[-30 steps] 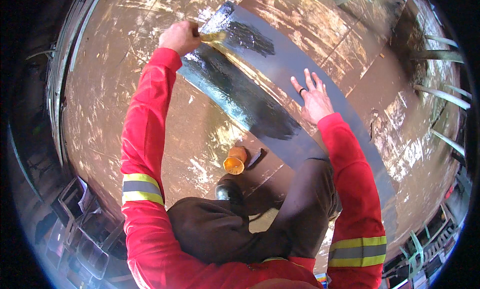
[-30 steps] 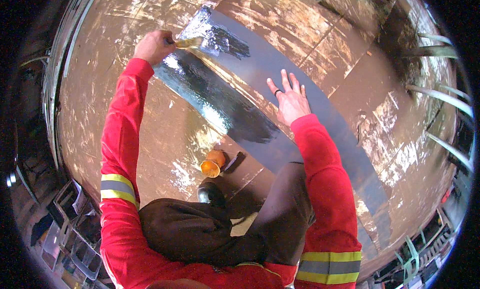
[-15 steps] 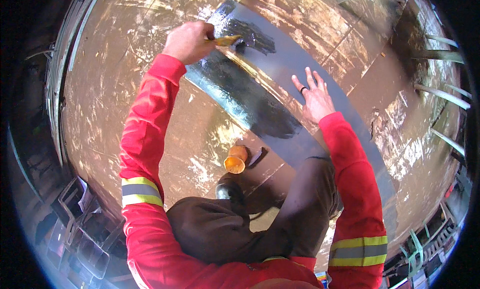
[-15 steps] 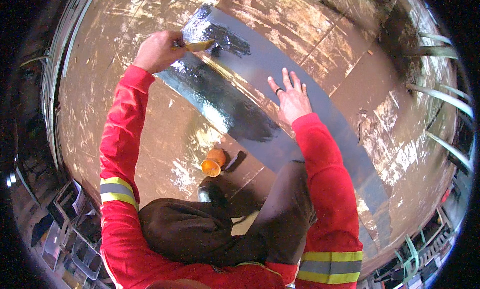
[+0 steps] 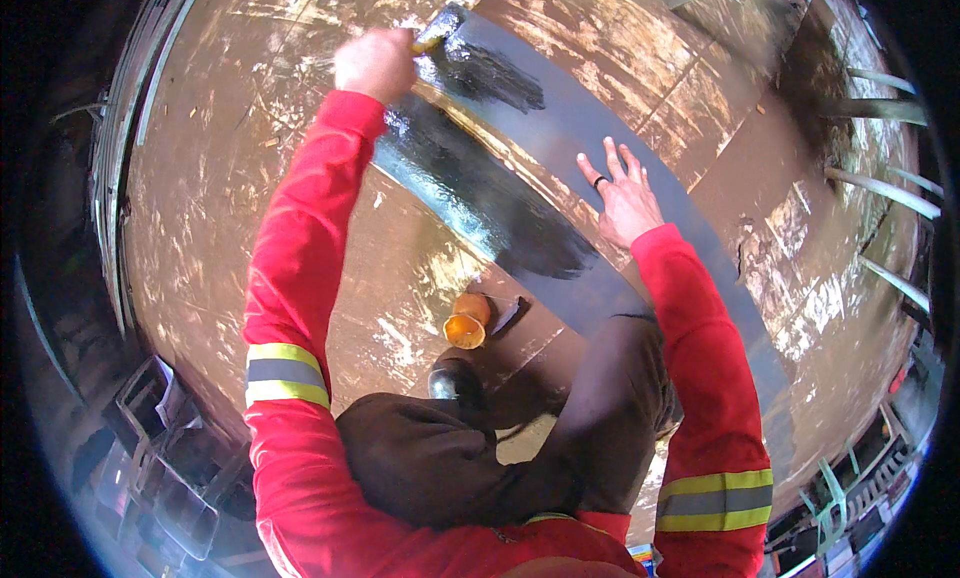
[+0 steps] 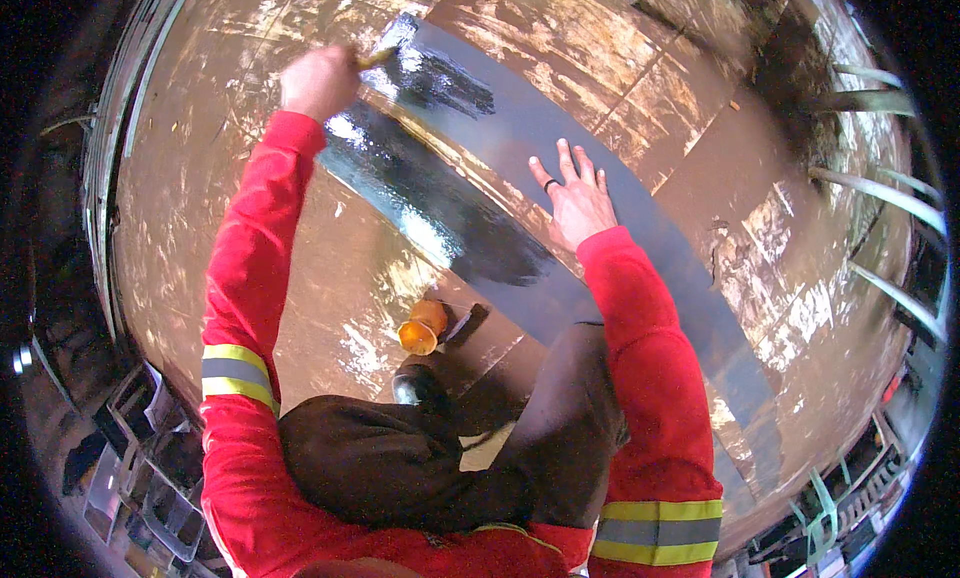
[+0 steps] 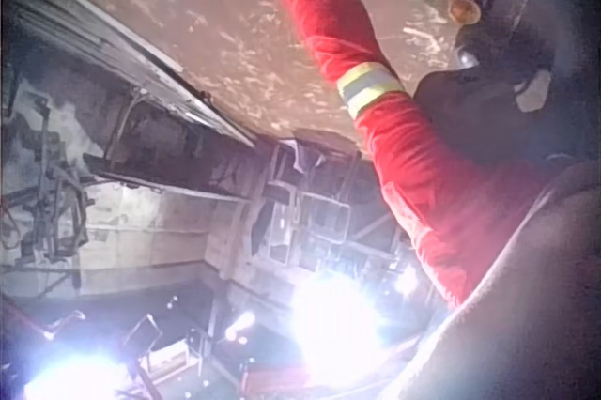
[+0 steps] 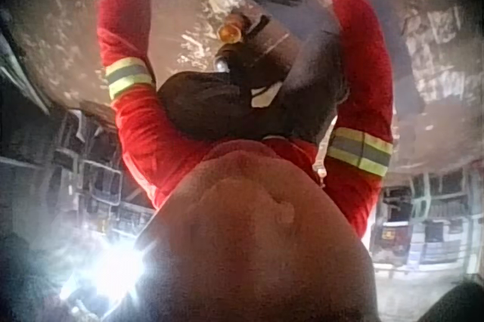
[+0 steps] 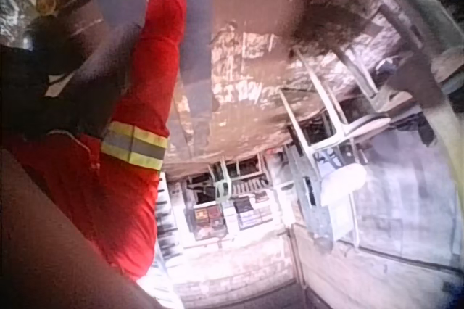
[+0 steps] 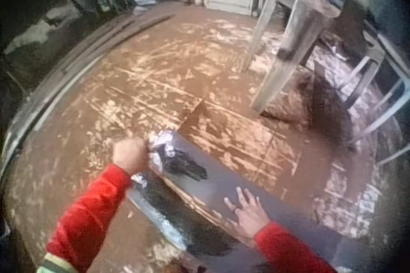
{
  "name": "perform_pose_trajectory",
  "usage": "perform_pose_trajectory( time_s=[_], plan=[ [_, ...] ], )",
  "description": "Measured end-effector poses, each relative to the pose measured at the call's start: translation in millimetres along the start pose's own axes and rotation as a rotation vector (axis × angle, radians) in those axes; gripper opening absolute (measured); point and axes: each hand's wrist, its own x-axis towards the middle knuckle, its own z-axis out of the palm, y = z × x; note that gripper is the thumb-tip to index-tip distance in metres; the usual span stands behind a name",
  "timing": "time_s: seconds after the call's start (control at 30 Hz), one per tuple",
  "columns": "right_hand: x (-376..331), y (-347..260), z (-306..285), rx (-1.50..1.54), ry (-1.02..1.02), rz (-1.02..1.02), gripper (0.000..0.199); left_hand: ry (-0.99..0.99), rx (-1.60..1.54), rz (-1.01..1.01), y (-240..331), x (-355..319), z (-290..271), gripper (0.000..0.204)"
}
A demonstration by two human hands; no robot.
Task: The person paints a long, curved wooden board with a yellow paintbrush, dipping it into a small container of dark liquid. The person works on the board while kneeling on a wooden floor in a workshop environment.
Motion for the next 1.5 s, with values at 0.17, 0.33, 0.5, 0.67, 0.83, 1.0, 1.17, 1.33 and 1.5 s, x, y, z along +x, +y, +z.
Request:
perform_pose_trajectory(
  time_s=[0.17, 0.33, 0.5, 0.67, 0.83, 1.0, 1.17, 1.33, 1.5],
  plan=[
    [-2, -1, -9, -0.023, -0.039, 0.013, 0.079, -0.054, -0.305, 0.345, 76, -28, -14, 0.016],
    [-2, -1, -11, -0.015, -0.053, 0.023, 0.08, -0.286, -0.323, 0.25, 46, 19, -22, 0.021],
    [-1, 0, -9, -0.025, -0.06, 0.005, 0.084, -0.081, -0.065, 0.051, 5, 58, -29, 0.018],
    [-1, 3, -6, -0.019, -0.046, 0.008, 0.085, -0.057, 0.004, 0.225, 52, 38, -34, 0.016],
    [-1, 2, -7, -0.005, -0.05, 0.033, 0.077, -0.216, -0.233, 0.493, 110, 14, -41, 0.019],
    [-3, 2, -8, -0.004, -0.053, 0.028, 0.078, -0.337, -0.348, 0.37, 85, 48, -25, 0.03],
    [-2, -1, -9, 0.003, -0.046, 0.016, 0.078, -0.116, 0.015, 0.128, 23, 92, -21, 0.023],
    [-3, 1, -9, 0.006, -0.037, 0.026, 0.076, 0.006, 0.123, 0.123, 40, 84, -47, 0.017],
    [-3, 1, -7, 0.032, -0.022, 0.016, 0.081, -0.004, 0.072, 0.277, 72, 62, -28, 0.017]
  ],
)
